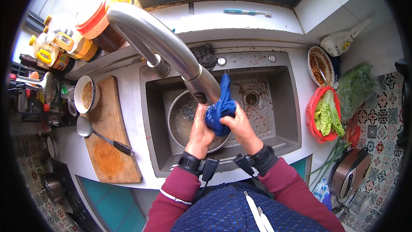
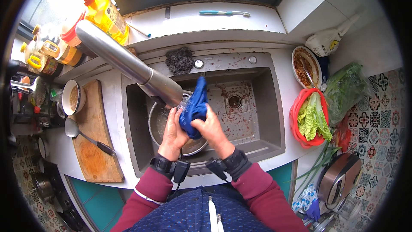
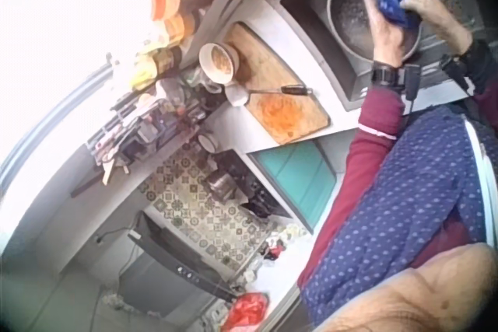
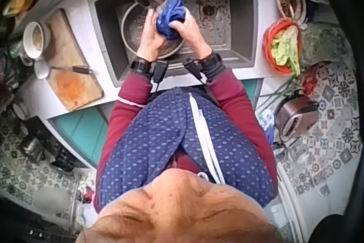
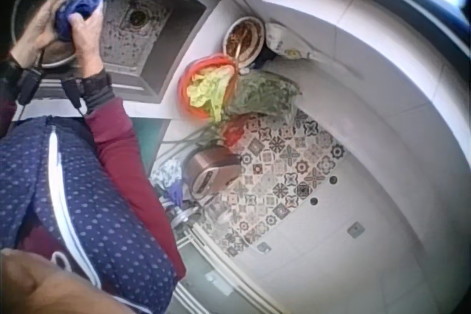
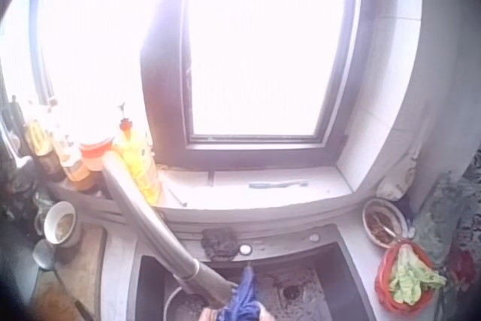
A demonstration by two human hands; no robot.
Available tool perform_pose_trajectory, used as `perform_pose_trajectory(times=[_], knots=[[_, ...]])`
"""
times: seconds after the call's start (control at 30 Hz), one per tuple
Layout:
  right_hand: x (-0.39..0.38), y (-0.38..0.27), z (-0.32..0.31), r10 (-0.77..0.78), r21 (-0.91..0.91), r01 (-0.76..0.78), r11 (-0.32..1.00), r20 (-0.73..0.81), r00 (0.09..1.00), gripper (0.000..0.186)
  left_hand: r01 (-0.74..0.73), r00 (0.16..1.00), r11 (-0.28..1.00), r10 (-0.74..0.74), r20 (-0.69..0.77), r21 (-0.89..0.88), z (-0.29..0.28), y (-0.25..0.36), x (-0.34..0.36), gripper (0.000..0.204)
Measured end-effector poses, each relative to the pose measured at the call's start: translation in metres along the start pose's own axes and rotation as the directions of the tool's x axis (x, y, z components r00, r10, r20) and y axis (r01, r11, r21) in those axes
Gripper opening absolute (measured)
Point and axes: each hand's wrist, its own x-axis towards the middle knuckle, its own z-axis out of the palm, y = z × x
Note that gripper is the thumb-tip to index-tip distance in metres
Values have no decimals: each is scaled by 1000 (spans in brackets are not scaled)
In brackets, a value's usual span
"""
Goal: The person wipes the kitchen countertop, sink area, and stovetop with a blue cloth. They rinse the cloth under running water and continue wiping different sections of the counter and sink. The person also moves a bowl and uses a steel wool pad to scrub the sink.
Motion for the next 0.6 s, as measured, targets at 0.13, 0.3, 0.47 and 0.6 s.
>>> perform_pose_trajectory(times=[0.13, 0.3, 0.47, 0.6], knots=[[11, 11, 21, 28, -429, -46, 902, -49, 998, 31, -35, 984, 989, 59, -167, 145, 1, -18, 14, 31], [38, 24, 11, -86, -559, -94, 824, -286, 954, 36, 113, 935, 980, -50, -351, 163, 2, -22, 18, 42], [17, 32, 12, -146, -723, 185, 665, 116, 982, 43, -118, 917, 976, 177, -358, 181, 5, -10, 21, 45], [50, 37, 3, -94, -605, -12, 796, -143, 985, 34, 113, 965, 972, -57, -256, 208, -3, -13, 21, 40]])
